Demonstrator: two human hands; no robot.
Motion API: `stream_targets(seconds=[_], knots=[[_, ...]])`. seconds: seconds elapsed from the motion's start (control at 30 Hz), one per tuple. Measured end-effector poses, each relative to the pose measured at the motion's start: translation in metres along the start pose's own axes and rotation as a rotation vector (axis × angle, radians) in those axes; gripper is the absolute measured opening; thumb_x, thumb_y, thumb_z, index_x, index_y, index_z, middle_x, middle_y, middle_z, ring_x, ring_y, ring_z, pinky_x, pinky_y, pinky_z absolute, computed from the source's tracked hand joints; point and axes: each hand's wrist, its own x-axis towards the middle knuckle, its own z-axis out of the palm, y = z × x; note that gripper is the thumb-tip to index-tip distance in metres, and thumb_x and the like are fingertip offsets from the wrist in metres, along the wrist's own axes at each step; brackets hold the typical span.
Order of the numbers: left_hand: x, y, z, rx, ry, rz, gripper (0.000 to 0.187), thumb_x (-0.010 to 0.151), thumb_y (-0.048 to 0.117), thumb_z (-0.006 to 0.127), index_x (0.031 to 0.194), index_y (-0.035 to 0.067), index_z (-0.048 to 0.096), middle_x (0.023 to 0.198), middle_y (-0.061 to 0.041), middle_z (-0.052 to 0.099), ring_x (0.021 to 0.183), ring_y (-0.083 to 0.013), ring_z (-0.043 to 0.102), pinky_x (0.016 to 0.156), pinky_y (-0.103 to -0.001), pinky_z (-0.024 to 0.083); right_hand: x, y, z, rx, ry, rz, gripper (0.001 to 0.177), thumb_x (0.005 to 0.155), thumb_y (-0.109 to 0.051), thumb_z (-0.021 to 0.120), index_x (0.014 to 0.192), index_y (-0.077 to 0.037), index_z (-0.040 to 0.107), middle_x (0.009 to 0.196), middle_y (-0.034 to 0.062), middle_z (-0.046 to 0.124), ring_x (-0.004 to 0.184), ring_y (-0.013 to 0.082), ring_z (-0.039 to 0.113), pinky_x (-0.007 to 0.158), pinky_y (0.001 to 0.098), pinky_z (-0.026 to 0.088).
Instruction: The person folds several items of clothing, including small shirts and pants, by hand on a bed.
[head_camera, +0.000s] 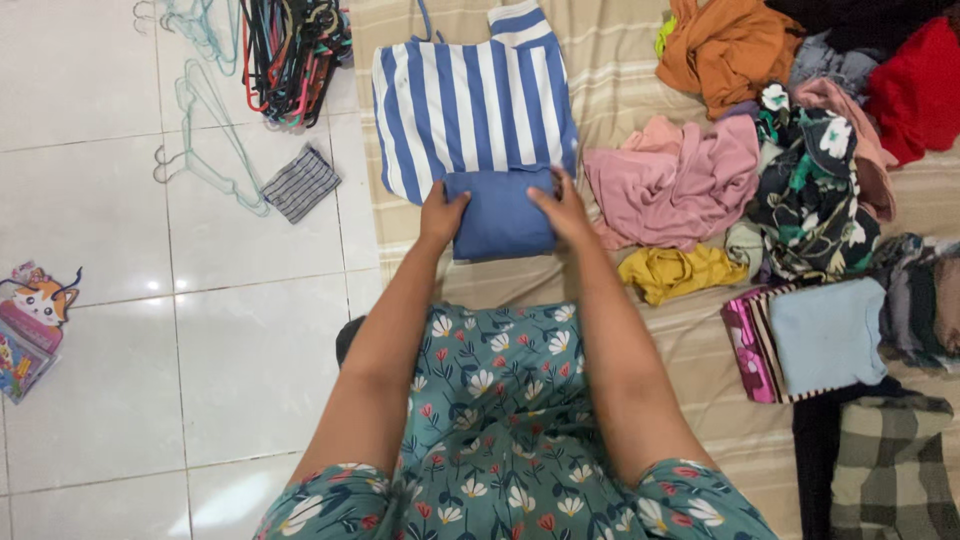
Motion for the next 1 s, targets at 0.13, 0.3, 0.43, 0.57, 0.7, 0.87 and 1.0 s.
stream_targets(seconds=[0.13,0.3,0.43,0.57,0.7,0.87,1.0], knots=[[-0.012,0.02,0.003,0.185,0.053,-0.092,0.048,0.09,0.03,0.072,0.126,0.0,0.06,0.111,-0.02,0.072,0.104,-0.0348,0.07,0.089,-0.04,0.053,-0.007,0.018,0.024,-0.211,0.225,0.064,0.068,0.085,-0.034,0.078,0.143,-0.007,0.054,0.131,0.0152,0.067,0.115,0.023,0.064,0.1,0.0341,0.051],[-0.03,0.051,0.001,0.346,0.194,0.009,0.065,0.083,0.033,0.077,0.129,-0.007,0.054,0.123,-0.026,0.063,0.111,-0.0412,0.063,0.092,-0.046,0.05,-0.023,-0.011,0.034,-0.58,0.352,-0.002,0.072,0.08,-0.045,0.088,0.125,0.002,0.06,0.119,0.0253,0.064,0.109,0.0363,0.064,0.093,0.041,0.052],[-0.027,0.064,0.0,0.501,0.023,-0.321,0.074,0.086,0.043,0.078,0.138,-0.001,0.05,0.115,-0.03,0.062,0.108,-0.0456,0.061,0.093,-0.048,0.049,-0.022,-0.018,0.032,-0.488,0.333,0.122,0.07,0.082,-0.051,0.085,0.122,0.001,0.061,0.111,0.0221,0.071,0.104,0.0358,0.069,0.09,0.0428,0.053],[-0.034,0.066,0.0,0.195,0.025,-0.114,0.054,0.092,0.033,0.074,0.132,0.001,0.055,0.113,-0.024,0.07,0.106,-0.0393,0.068,0.093,-0.045,0.053,-0.027,-0.005,0.024,-0.379,0.214,0.047,0.06,0.085,-0.039,0.081,0.123,0.002,0.06,0.11,0.0225,0.071,0.103,0.0347,0.07,0.088,0.0415,0.054],[-0.05,0.083,0.017,-0.107,0.012,0.105,0.038,0.096,0.015,0.073,0.124,0.001,0.051,0.103,-0.019,0.073,0.097,-0.0278,0.073,0.088,-0.038,0.055,-0.048,0.011,-0.001,-0.044,0.282,-0.025,0.063,0.085,-0.023,0.078,0.136,0.0,0.049,0.124,0.0177,0.066,0.114,0.028,0.065,0.099,0.0367,0.051],[-0.074,0.108,0.088,-0.027,-0.147,0.107,0.06,0.094,0.012,0.077,0.144,0.01,0.043,0.089,-0.016,0.054,0.08,-0.0266,0.055,0.072,-0.035,0.048,-0.111,-0.002,-0.094,0.003,0.527,-0.198,0.072,0.09,-0.01,0.069,0.155,-0.004,0.038,0.147,0.0176,0.054,0.134,0.0284,0.056,0.117,0.0383,0.043],[-0.079,0.077,0.137,-0.15,-0.236,0.07,0.069,0.083,0.012,0.073,0.143,0.01,0.039,0.094,-0.008,0.065,0.079,-0.0225,0.064,0.075,-0.032,0.053,-0.146,-0.023,-0.143,-0.415,0.602,0.062,0.072,0.092,-0.015,0.067,0.157,-0.008,0.036,0.148,0.0189,0.057,0.131,0.0365,0.059,0.11,0.0419,0.044]])
